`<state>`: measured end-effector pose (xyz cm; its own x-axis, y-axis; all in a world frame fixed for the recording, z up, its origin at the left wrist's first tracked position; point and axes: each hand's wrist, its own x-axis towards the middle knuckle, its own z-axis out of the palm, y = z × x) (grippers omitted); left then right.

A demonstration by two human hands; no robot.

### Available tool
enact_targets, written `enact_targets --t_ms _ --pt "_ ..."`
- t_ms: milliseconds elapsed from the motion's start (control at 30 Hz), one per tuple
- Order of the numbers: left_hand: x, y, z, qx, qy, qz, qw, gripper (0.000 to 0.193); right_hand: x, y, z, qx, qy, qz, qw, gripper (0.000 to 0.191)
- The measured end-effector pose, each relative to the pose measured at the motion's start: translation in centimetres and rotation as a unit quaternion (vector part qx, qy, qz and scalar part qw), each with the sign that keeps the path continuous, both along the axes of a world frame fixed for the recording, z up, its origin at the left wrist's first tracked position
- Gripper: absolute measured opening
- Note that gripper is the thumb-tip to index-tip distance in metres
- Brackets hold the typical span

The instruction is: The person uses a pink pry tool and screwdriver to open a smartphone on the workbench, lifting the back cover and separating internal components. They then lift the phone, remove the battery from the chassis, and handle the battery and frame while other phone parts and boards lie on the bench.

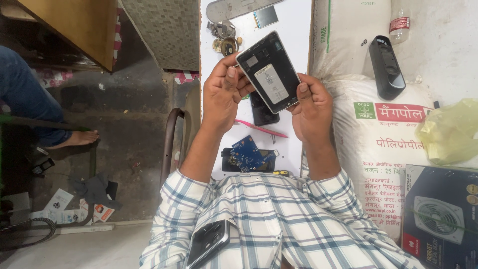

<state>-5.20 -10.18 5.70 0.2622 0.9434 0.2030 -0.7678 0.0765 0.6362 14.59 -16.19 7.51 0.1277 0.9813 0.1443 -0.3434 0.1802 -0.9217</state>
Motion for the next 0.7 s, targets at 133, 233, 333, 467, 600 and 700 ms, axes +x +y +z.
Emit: enact_targets --t_ms 133,233,333,467,600,700 --pt "0.1 0.1 -0.4 -0.013 0.022 0.027 0.999 0.041 0.2 -0.2 -0.2 -0.009 -0.005 0.001 1.000 0.032" --pt "0.0 0.3 -0.6 -0.027 0.043 0.054 0.997 0.038 0.4 -0.4 -0.6 -0.021 -0.009 0.010 1.000 0.031" --pt "-0.1 0.3 -0.8 -0.021 0.050 0.060 0.997 0.038 0.7 -0.4 -0.9 -0.014 -0.005 0.031 0.999 0.030" --pt "-0.1 0.4 -0.9 -0.013 0.056 0.060 0.997 0.039 1.0 -0.3 -1.2 -0.006 -0.006 0.037 0.999 0.027" --pt "0.0 0.6 -0.8 -0.008 0.058 0.058 0.997 0.039 0.6 -0.5 -1.4 -0.002 0.014 0.036 0.999 0.027" --pt "0.5 0.2 -0.7 -0.003 0.066 0.070 0.995 0.039 0.0 -0.5 -1.6 0.001 0.022 0.013 1.000 0.029"
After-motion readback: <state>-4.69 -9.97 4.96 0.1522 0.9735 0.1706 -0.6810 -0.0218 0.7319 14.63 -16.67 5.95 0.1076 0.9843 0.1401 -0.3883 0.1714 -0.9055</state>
